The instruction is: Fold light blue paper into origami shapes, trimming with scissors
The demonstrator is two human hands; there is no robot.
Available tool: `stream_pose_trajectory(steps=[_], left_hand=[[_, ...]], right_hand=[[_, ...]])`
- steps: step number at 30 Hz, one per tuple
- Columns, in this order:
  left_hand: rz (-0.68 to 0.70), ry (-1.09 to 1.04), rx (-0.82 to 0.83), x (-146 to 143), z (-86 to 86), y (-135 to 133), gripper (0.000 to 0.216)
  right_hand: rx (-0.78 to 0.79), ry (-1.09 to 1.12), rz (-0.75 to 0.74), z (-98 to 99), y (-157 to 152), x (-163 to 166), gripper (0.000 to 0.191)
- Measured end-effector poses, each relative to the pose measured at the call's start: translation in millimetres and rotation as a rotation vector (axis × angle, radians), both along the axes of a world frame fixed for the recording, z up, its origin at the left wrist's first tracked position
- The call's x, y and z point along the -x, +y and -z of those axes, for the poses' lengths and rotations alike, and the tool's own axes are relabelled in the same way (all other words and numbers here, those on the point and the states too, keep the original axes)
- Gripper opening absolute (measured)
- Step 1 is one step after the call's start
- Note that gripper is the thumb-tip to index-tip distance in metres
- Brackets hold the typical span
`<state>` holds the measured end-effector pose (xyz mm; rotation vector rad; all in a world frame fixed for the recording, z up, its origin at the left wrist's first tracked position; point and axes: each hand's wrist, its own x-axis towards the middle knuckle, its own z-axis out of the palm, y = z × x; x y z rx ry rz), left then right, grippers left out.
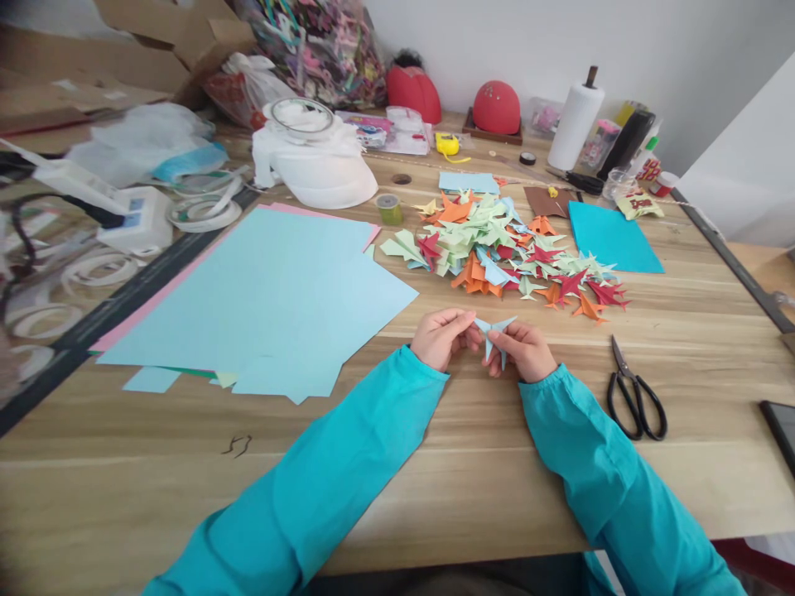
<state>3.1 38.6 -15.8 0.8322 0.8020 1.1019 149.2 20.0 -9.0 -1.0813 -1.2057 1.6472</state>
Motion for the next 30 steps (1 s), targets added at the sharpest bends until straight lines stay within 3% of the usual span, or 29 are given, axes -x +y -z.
stream_pose_trajectory(steps=[8, 19, 30], left_hand=[[-0.061, -0.008, 0.029, -2.3, -0.6, -0.4, 0.045], [-0.056, 0.169, -0.05, -0.6, -5.4, -0.5, 0.028], [-0.038, 0.144, -0.038, -0.4, -1.4, -0.7, 0.03]], right_hand=[[-0.002, 0.019, 0.012, 3.6, 0.0, -0.8, 0.025], [-0.02, 0.01, 0.004, 5.7, 0.9, -1.8, 0.024], [-0.009, 0.023, -0.004, 5.0, 1.4, -1.9, 0.023]])
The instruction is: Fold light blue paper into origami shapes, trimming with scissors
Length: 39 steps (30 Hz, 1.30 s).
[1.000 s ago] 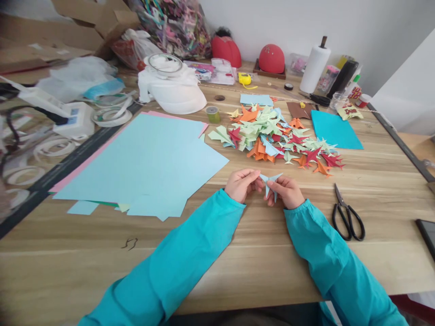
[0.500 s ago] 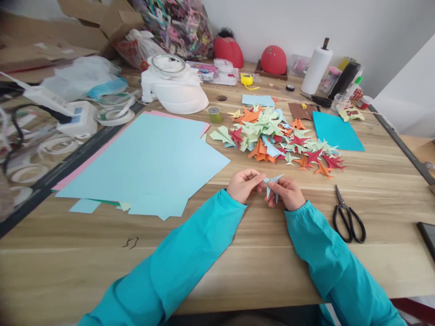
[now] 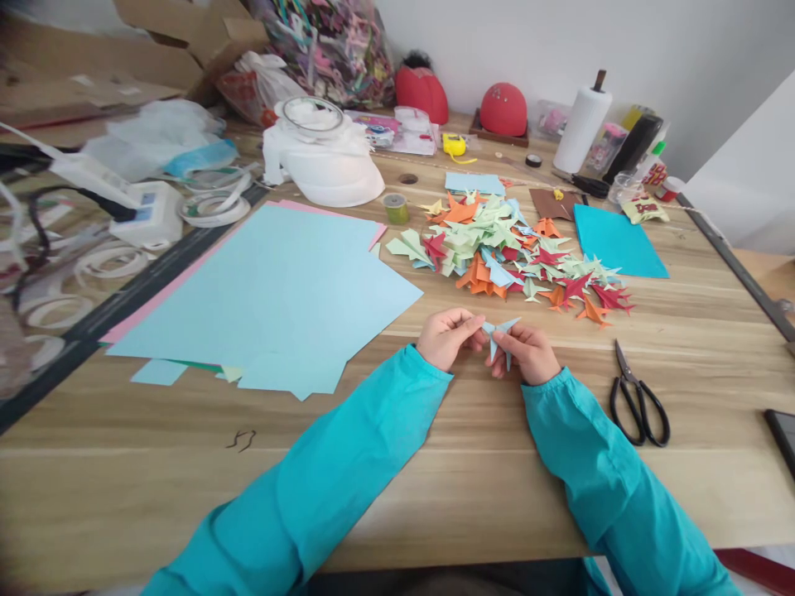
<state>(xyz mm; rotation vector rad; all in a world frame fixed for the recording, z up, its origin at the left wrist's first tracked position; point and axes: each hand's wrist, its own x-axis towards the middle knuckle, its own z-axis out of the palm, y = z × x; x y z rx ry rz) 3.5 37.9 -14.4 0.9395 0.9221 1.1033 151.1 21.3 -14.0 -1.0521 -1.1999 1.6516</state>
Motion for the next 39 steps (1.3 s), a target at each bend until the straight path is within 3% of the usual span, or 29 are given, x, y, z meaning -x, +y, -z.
stream_pose_trajectory(steps=[15, 21, 28, 35, 39], left_hand=[[0.01, -0.16, 0.069, -1.3, 1.6, 1.6, 0.044], [0.129, 0.018, -0.014, -0.2, -8.5, -1.4, 0.031], [0.18, -0.004, 0.012, 1.9, -11.5, -2.0, 0.024], [0.171, -0.102, 0.017, -0.2, -4.4, -1.3, 0.032], [0.048, -0.118, 0.045, -0.6, -0.7, -0.2, 0.029]], right_hand=[[-0.027, -0.03, 0.002, 1.0, -0.3, 0.5, 0.025], [-0.077, -0.049, -0.045, -0.7, -0.3, 1.1, 0.025], [-0.09, -0.053, -0.046, -1.0, -0.5, 1.6, 0.023], [-0.095, -0.034, -0.025, -0.5, -0.4, 1.5, 0.023], [-0.099, -0.054, -0.017, -0.9, -0.6, 1.8, 0.024]])
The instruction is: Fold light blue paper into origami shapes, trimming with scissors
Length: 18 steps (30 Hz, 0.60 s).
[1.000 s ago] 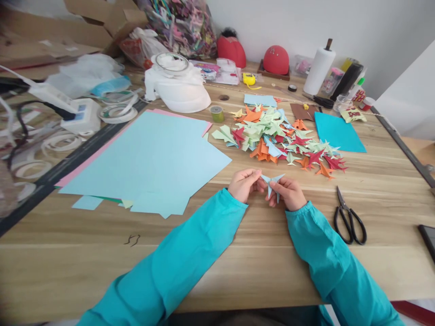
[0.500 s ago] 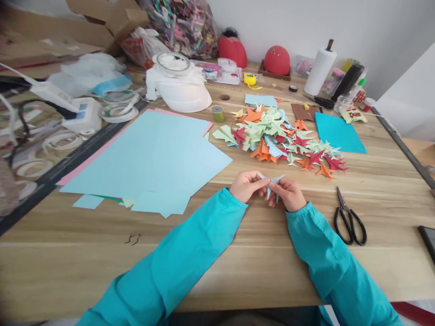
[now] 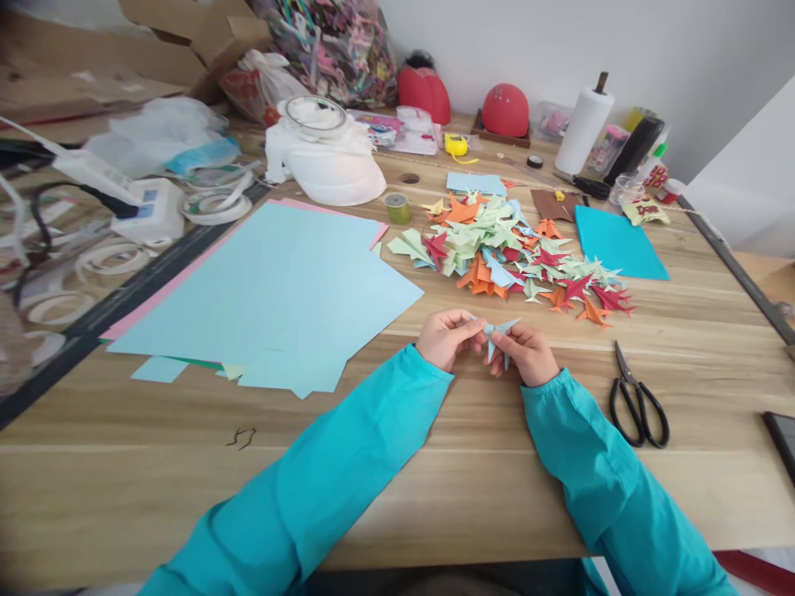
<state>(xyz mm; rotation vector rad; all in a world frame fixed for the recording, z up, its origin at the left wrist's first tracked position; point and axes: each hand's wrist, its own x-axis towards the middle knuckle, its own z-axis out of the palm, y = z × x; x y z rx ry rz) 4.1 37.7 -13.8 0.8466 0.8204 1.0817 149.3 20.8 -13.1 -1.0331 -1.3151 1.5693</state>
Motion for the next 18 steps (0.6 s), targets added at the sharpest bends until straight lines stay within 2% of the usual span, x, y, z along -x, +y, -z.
stream_pose_trajectory(steps=[3, 13, 18], left_hand=[[-0.041, -0.015, 0.027, -0.1, 0.9, -0.1, 0.028], [-0.018, -0.123, 0.079, 2.1, -0.7, 0.0, 0.032], [-0.109, -0.15, 0.113, 4.2, -2.2, 2.2, 0.034]], right_hand=[[0.0, -0.01, 0.002, -0.4, -0.1, 0.6, 0.025], [0.019, 0.009, 0.011, 0.2, -0.9, 0.3, 0.022], [0.009, -0.042, 0.016, 3.6, 0.1, -2.6, 0.027]])
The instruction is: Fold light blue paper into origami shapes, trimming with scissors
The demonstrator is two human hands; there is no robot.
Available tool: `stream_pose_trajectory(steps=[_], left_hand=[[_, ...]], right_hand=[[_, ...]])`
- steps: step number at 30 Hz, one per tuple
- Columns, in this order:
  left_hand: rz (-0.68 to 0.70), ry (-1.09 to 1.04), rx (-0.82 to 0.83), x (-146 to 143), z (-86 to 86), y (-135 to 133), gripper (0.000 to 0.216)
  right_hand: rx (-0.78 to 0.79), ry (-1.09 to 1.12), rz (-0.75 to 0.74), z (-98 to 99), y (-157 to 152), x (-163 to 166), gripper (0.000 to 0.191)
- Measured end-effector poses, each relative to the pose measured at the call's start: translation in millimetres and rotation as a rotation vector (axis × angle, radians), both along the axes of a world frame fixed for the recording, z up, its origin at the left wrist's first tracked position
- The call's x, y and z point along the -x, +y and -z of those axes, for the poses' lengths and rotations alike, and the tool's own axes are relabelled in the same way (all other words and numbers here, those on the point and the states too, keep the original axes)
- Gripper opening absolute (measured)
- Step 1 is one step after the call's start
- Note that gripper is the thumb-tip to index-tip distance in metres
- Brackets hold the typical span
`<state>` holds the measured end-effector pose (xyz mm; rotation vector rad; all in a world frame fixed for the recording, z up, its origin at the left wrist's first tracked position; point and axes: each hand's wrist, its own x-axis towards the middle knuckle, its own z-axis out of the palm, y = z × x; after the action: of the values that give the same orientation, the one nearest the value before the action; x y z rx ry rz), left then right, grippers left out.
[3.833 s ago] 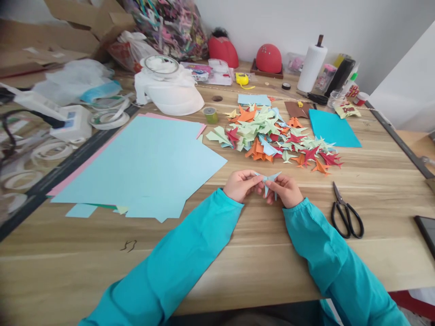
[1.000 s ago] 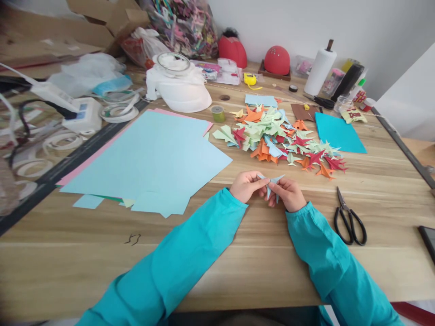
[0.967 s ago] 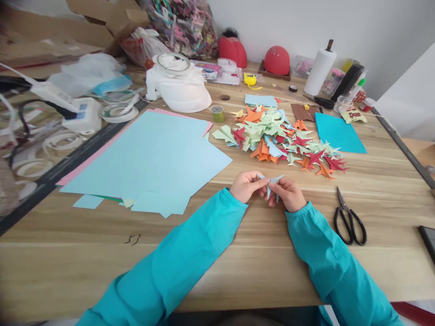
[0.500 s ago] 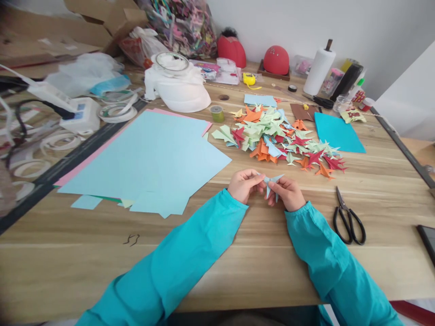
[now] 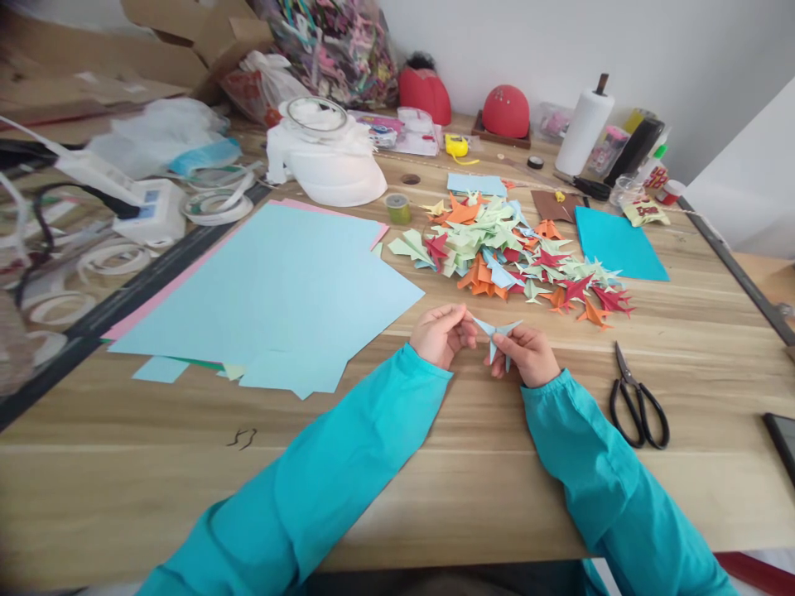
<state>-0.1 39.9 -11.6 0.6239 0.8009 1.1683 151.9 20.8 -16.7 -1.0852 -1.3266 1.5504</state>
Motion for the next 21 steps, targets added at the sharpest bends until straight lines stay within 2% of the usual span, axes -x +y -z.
stream_pose_trajectory(steps=[3, 7, 9, 15, 21], left_hand=[[-0.028, 0.061, -0.048, -2.8, -0.3, -1.4, 0.037], [0.1, 0.228, -0.185, -6.3, -1.7, -4.7, 0.033], [0.145, 0.239, -0.235, -6.4, -3.1, -5.7, 0.032], [0.181, 0.237, -0.211, -3.3, -6.6, -5.4, 0.028], [0.162, 0.318, -0.224, -1.6, -6.4, -3.8, 0.02]], right_hand=[[-0.019, -0.043, -0.023, -0.9, -0.4, 0.0, 0.03], [-0.055, -0.042, -0.025, -5.7, -2.4, 2.8, 0.027], [-0.066, -0.055, -0.017, -8.2, -3.5, 4.8, 0.028], [-0.111, -0.091, 0.022, -11.8, -5.8, 9.3, 0.031], [-0.081, -0.088, 0.046, -10.0, -6.6, 8.1, 0.029]])
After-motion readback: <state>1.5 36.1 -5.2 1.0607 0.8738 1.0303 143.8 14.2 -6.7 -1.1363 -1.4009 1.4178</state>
